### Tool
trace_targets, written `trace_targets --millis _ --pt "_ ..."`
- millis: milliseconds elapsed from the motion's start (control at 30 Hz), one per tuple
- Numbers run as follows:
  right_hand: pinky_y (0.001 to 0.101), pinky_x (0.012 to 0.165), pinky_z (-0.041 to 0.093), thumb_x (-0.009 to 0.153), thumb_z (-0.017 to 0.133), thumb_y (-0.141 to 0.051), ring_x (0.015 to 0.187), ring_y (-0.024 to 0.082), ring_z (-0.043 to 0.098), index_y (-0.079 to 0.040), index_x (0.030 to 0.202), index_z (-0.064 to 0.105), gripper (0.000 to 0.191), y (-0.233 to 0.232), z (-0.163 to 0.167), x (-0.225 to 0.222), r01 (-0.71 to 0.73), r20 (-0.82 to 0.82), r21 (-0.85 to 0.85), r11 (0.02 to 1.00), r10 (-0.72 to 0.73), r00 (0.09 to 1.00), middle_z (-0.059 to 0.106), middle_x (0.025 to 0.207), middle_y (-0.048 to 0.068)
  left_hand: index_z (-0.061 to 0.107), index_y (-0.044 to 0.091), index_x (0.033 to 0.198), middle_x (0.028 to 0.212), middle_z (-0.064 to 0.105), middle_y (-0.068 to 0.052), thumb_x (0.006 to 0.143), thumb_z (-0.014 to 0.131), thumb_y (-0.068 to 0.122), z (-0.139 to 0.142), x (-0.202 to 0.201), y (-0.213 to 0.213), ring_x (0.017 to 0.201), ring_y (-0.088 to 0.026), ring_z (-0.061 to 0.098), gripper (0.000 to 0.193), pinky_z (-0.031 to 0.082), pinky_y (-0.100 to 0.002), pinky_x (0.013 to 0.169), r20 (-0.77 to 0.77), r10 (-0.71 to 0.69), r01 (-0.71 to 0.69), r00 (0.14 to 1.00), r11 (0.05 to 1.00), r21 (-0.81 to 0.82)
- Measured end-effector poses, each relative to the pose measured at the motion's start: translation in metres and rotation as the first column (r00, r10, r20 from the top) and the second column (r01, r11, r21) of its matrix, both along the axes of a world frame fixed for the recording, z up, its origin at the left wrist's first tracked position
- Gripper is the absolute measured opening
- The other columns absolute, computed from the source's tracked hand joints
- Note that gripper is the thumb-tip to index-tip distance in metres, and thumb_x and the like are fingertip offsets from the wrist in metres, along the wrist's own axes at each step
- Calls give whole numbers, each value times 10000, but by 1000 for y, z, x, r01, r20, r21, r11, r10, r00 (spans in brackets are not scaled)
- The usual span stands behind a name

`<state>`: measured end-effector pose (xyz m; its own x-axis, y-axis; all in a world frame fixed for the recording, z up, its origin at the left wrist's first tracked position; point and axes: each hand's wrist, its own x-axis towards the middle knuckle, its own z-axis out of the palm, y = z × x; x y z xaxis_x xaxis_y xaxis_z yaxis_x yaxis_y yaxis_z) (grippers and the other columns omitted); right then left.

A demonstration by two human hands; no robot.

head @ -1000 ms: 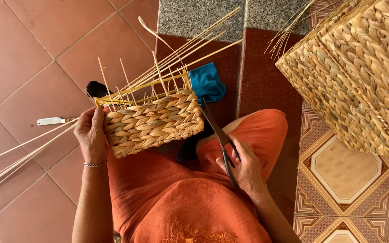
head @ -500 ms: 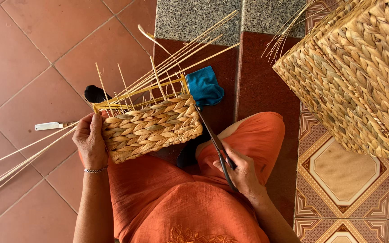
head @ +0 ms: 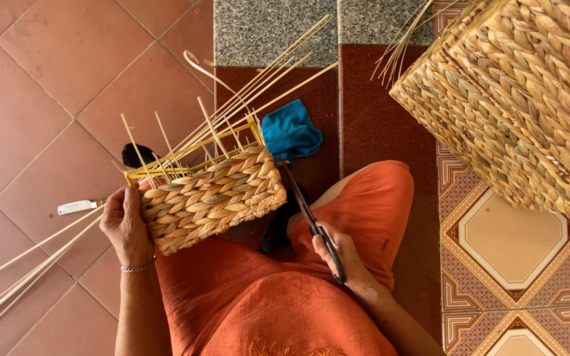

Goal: The person wipes a woven basket with a blue cloth, then uses scissors to trim excess straw from the basket's frame and interior. The basket is turned and adjusted during trimming.

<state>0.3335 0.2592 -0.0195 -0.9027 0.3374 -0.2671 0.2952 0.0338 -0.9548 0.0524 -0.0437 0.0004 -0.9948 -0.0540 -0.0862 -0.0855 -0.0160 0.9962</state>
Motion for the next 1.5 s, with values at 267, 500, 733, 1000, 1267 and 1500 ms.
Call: trace_targets --millis 267,500,733,1000,1267,1500 --pt "208 641 469 1041 558 -356 712 65 494 34 1326 574 483 -6 -1 2 -80 5 -41 996 80 997 527 815 -22 697 -23 1151 1032 726 -45 1093 682 172 -7 3 -4 887 -66 651 204 555 -209 821 -24 -2 2 1000 1000 4" --pt "235 496 403 1095 533 -425 568 56 416 63 1081 606 494 -11 -3 1 -135 48 -66 989 138 989 427 681 -51 696 -17 1139 1035 732 -54 1103 667 180 -7 6 -5 893 -75 669 202 580 -222 831 -20 9 -9 1000 1000 -19" --pt "236 512 430 1040 613 -331 559 52 467 73 1479 492 609 -7 23 -12 -72 -107 79 994 80 991 473 665 -40 697 -7 1142 1023 733 -47 1102 657 190 -6 6 -3 877 -67 663 205 565 -215 809 -11 0 -1 1000 1000 -23" --pt "237 534 429 999 647 -373 599 59 477 82 1456 503 661 -19 14 -16 -15 -103 51 999 20 994 489 727 -5 688 -22 1139 1033 731 -55 1101 663 179 -4 4 -1 908 -68 664 206 560 -211 832 -34 9 -10 999 1000 -19" --pt "239 659 503 1025 533 -594 705 69 548 71 1509 425 829 -8 22 -19 -83 -68 78 994 88 994 591 859 5 695 -13 1134 1022 738 -50 1099 658 179 -2 5 0 895 -67 659 198 556 -207 824 -22 7 -6 1000 1000 7" --pt "224 501 426 1009 510 -545 562 33 440 15 1519 465 759 -2 25 -21 -123 21 16 992 123 992 420 661 -55 698 -17 1143 1022 724 -47 1100 665 185 -10 5 -6 888 -67 650 209 556 -212 815 -30 9 -10 1000 999 -33"
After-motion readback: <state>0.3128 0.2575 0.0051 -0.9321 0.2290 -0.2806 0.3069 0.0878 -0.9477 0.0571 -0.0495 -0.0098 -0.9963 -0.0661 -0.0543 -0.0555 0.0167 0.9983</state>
